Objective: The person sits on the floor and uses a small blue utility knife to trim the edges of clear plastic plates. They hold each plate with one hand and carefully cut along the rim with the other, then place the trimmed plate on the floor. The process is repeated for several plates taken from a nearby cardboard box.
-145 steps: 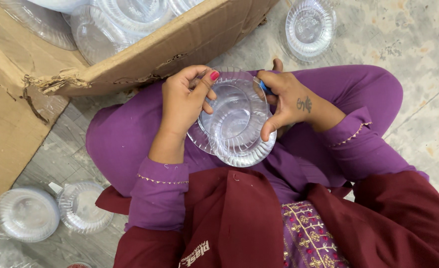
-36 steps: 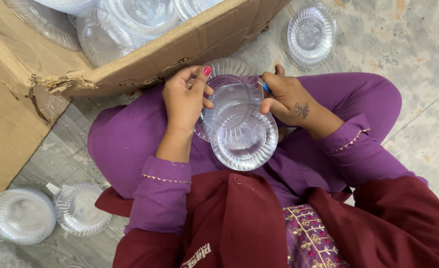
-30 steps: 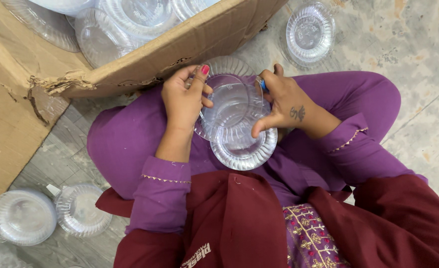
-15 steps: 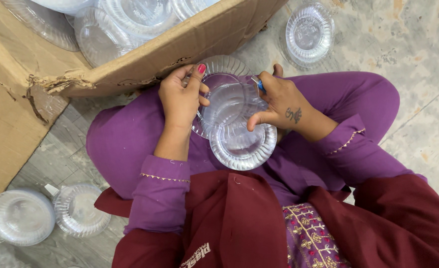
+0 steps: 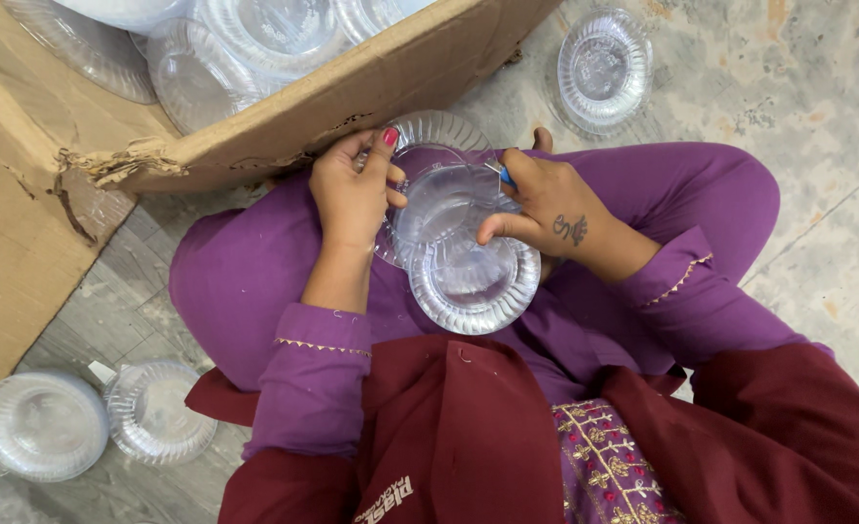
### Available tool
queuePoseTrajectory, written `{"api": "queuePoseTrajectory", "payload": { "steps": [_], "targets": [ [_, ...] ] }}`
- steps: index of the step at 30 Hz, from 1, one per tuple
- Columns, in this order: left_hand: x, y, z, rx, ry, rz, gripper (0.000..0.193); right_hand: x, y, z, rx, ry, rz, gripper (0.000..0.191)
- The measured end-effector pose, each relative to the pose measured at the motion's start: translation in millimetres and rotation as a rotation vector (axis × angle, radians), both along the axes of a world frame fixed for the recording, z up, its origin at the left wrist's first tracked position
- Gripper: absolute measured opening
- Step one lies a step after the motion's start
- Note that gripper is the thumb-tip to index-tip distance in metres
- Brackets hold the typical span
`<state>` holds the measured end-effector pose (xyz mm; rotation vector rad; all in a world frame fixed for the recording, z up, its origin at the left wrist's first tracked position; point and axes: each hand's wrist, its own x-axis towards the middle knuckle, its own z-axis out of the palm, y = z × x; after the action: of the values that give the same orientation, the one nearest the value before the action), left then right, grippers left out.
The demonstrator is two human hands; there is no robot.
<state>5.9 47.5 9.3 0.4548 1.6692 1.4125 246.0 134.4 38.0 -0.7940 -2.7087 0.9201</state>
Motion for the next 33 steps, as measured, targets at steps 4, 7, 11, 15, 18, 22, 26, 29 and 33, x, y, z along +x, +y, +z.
{"api": "queuePoseTrajectory", "payload": {
  "steps": [4,7,11,15,18,22,26,29,33],
  "targets": [
    [0,0,-5,-0.003,-0.001,0.011,0.025,0,-1,-1,0.061,0.042,0.009,0.076],
    [0,0,-9,0.022,-0.057,0.036,0.028,0,-3,-3,0.119,0.073,0.006,0.073],
    [1,3,-13,0.003,-0.068,0.057,0.031,0,-6,-7,0.180,0.111,-0.021,0.070],
    [2,5,-16,0.002,-0.082,0.073,0.032,2,-8,-12,0.228,0.126,-0.035,0.065],
    [2,5,-18,-0.003,-0.091,0.084,0.032,1,-10,-15,0.233,0.082,-0.036,0.062],
    [1,6,-20,0.014,-0.137,0.096,0.031,-2,-11,-11,0.260,0.161,-0.013,0.062],
    [3,8,-25,0.049,-0.194,0.121,0.030,-6,-13,0,0.216,0.200,0.016,0.068],
    [7,7,-30,0.038,-0.182,0.139,0.030,-10,-19,9,0.220,0.134,0.007,0.068],
    [8,7,-38,0.043,-0.253,0.125,0.030,-12,-26,15,0.273,0.162,0.077,0.066]
  ]
}}
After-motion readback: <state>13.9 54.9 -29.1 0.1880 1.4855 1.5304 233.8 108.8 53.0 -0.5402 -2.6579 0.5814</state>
